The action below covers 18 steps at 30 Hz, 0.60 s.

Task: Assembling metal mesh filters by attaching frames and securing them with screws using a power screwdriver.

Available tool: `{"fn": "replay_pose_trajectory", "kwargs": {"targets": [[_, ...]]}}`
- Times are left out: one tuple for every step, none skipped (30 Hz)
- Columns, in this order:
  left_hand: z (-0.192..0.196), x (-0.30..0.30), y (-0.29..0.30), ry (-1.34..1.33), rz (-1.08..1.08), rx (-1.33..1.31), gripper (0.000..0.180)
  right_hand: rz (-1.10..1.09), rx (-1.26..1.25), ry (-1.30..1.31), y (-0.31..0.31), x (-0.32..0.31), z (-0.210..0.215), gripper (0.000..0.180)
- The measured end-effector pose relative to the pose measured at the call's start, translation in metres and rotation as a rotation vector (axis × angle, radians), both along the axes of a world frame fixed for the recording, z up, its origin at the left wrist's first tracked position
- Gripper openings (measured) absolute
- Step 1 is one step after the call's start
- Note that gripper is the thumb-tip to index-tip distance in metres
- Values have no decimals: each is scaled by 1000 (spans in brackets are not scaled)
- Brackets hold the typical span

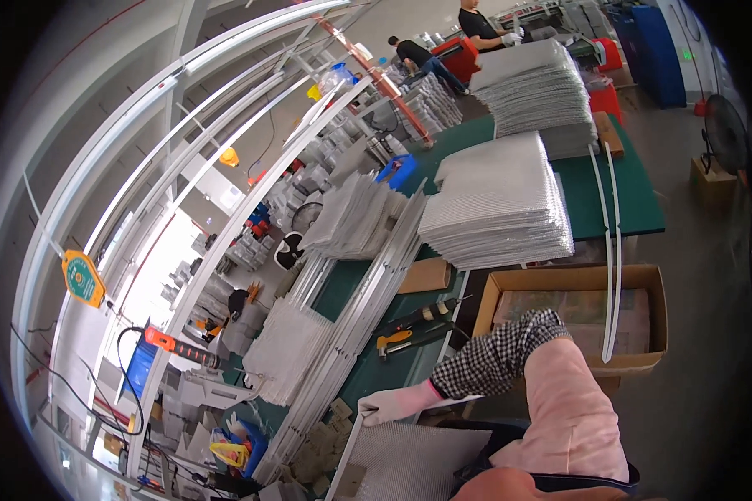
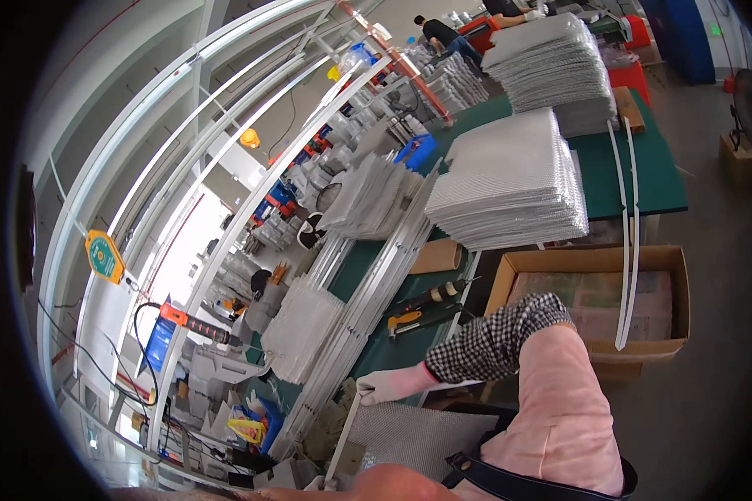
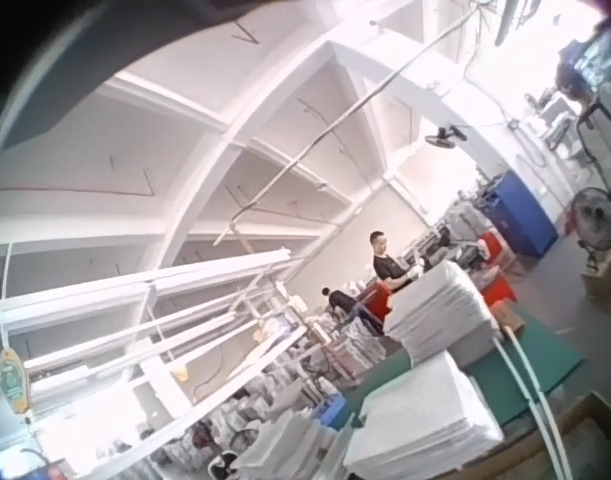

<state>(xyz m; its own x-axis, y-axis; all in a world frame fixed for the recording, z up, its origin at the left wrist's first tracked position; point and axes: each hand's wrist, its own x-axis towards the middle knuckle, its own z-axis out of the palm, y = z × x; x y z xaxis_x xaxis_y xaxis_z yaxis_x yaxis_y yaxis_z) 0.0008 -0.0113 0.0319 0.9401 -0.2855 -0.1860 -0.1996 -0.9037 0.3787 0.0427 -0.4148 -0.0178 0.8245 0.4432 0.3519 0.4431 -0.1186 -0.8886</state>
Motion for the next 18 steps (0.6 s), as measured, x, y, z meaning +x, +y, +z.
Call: {"fn": "replay_pose_trajectory", "kwargs": {"targets": [[-9, 5, 1, -65, 1, -23, 27, -34, 1, 35, 0, -1, -9, 27], [-17, 11, 4, -129, 5, -50, 23, -61, -5, 41, -1, -6, -15, 29], [-22, 15, 8, -133, 5, -45, 23, -83, -12, 47, -2, -13, -25, 31], [-26, 20, 15, -185, -62, -75, 24, -75, 71, 81, -2, -22, -39, 36], [-27, 21, 17, -233, -124, -106, 26, -88, 45, 119, -3, -29, -54, 37], [-29, 26, 17, -234, -111, -103, 26, -98, 17, 156, -4, -35, -70, 39], [-31, 30, 12, -240, 9, -90, 27, -139, 18, 186, -3, -45, -87, 41], [-35, 33, 11, -247, 136, -79, 30, -173, 17, 212, -2, -56, -108, 43], [-43, 38, 25, -269, 49, -99, 25, -155, 76, 239, 2, -67, -133, 44], [-50, 41, 24, -235, 99, -150, 22, -148, 137, 274, 0, -78, -155, 45], [-51, 37, 22, -204, 159, -206, 19, -152, 102, 342, -6, -88, -159, 43], [-46, 31, 18, -163, 139, -357, 17, -159, 66, 410, -11, -98, -153, 42], [-34, 26, 17, -159, 70, -393, 21, -193, 85, 452, -13, -102, -145, 40], [-23, 23, 22, -85, 151, -349, 22, -228, 128, 426, -13, -101, -145, 39], [-20, 21, 38, -106, 104, -373, 22, -257, 168, 401, -11, -98, -146, 38], [-8, 16, 37, -128, 66, -345, 21, -267, 217, 381, -10, -92, -147, 34], [15, 6, 27, -61, 123, -369, 20, -271, 245, 350, -11, -84, -143, 32], [25, 10, 33, -125, 90, -373, 19, -276, 273, 319, -10, -76, -139, 31]]}}
